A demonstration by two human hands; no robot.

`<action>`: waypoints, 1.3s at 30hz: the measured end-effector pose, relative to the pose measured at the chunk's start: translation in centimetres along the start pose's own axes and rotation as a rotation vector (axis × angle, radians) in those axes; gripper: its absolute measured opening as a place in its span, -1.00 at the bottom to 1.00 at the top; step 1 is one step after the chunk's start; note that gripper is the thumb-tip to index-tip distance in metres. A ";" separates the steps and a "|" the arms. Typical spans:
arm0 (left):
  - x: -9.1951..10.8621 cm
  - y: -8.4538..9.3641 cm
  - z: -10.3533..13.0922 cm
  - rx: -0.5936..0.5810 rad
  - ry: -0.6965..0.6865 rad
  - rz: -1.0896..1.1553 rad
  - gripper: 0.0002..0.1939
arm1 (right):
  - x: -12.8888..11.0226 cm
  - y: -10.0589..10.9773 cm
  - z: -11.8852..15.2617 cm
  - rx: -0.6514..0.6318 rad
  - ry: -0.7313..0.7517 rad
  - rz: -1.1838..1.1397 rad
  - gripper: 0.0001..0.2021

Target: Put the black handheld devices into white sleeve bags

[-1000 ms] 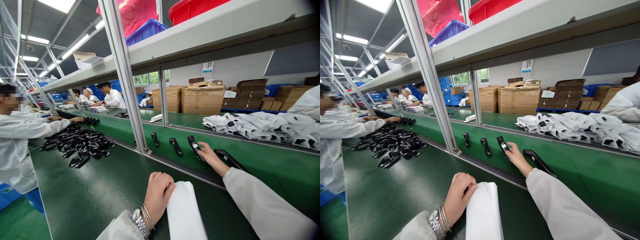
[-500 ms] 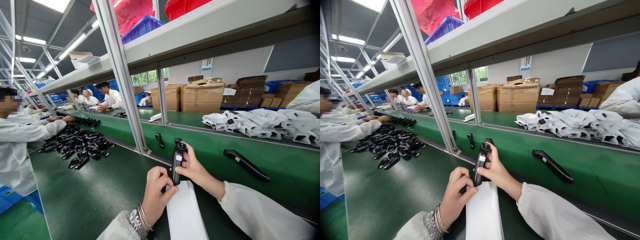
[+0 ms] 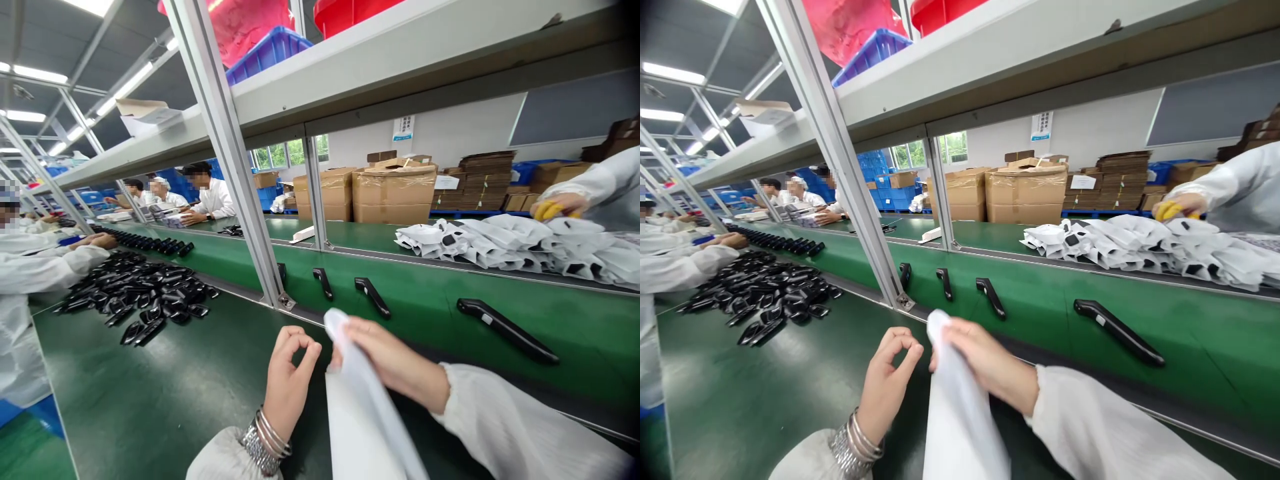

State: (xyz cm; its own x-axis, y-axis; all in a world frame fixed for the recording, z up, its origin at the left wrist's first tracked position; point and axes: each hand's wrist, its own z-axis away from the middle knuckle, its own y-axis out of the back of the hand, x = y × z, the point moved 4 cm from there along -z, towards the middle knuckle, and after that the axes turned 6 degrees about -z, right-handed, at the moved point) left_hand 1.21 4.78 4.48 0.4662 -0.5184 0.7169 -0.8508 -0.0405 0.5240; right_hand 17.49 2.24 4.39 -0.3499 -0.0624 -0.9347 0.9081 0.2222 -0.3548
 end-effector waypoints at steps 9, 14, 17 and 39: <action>-1.1 -1.9 1.4 -0.464 0.052 -0.305 -0.77 | -7.0 13.8 0.0 0.704 0.261 1.512 -0.81; -0.3 -2.6 1.8 -0.466 -0.047 -0.322 -0.82 | -3.3 9.5 -4.9 0.403 0.201 1.347 -0.79; 0.0 -2.7 1.8 -0.400 -0.149 -0.382 -0.69 | -1.4 7.9 -9.1 0.397 0.131 1.265 -0.72; 0.8 -1.5 1.6 -0.221 -0.238 -0.274 -0.87 | 0.3 3.6 -1.1 0.166 0.281 0.016 -0.02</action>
State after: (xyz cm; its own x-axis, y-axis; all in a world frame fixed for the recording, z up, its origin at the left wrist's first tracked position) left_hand 2.52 3.04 3.52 0.5771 -0.6978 0.4243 -0.6186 -0.0342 0.7850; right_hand 20.39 4.09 2.86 -0.3640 0.2163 -0.9059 0.9310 0.0577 -0.3603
